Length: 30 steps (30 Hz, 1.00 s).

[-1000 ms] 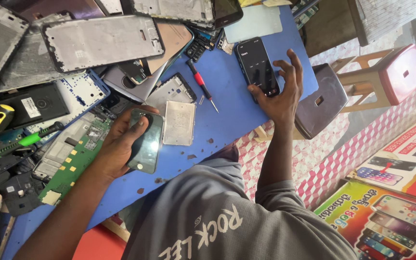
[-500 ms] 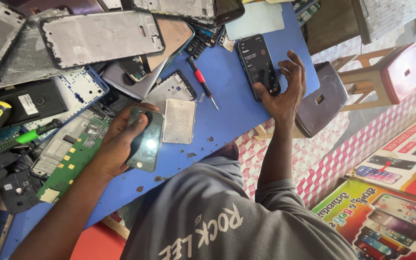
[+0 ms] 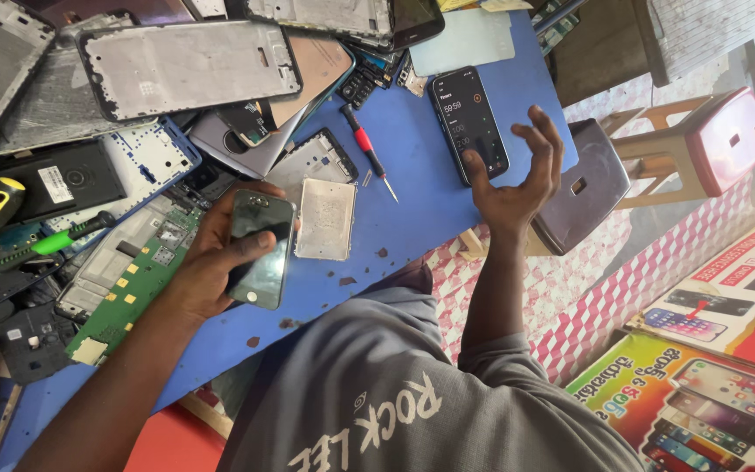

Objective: The person uses a screwdriver to pry open a smartphone casing and then wipes the interior with a cloth. The person handles a smartphone, a screwdriver, and a cloth on a cluttered workbench filled with phone parts.

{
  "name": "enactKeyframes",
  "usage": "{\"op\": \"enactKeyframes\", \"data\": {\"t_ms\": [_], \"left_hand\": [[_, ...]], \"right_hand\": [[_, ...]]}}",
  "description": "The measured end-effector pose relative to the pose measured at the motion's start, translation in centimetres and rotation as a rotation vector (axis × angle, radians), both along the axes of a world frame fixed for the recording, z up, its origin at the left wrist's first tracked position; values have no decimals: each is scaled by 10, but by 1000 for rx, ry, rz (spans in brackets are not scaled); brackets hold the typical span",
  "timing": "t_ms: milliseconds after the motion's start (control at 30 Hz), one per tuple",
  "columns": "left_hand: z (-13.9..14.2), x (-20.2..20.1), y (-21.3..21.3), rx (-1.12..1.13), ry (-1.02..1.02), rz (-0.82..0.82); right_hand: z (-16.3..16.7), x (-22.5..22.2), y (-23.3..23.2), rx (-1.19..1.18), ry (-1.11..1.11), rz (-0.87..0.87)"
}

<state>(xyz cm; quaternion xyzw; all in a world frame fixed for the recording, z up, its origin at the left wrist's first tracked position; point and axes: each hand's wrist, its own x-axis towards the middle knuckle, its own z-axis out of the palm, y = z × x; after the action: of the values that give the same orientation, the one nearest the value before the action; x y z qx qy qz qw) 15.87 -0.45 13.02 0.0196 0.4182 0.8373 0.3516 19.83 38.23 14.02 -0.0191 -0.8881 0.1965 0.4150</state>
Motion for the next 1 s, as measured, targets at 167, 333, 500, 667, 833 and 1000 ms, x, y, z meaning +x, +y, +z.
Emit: {"op": "enactKeyframes", "data": {"t_ms": [167,333,500,667,833,1000], "left_hand": [[4,0,-4,1,22,-49],[7,9,-7,-11,64,-68],[12,18,-15,-59,195,-98],[19,20,-24,17,130,-140],[21,17,-33,18,97,-159],[21,13,-36,37,47,-176]], "right_hand": [[26,-9,-38,-109,-26,200],[65,-37,-84,148,-198,461],[78,-78,-133,511,-278,738],[68,-105,-155,635,-190,797],[67,-119,-155,609,-177,835],[81,-141,-159,531,-228,889]]}}
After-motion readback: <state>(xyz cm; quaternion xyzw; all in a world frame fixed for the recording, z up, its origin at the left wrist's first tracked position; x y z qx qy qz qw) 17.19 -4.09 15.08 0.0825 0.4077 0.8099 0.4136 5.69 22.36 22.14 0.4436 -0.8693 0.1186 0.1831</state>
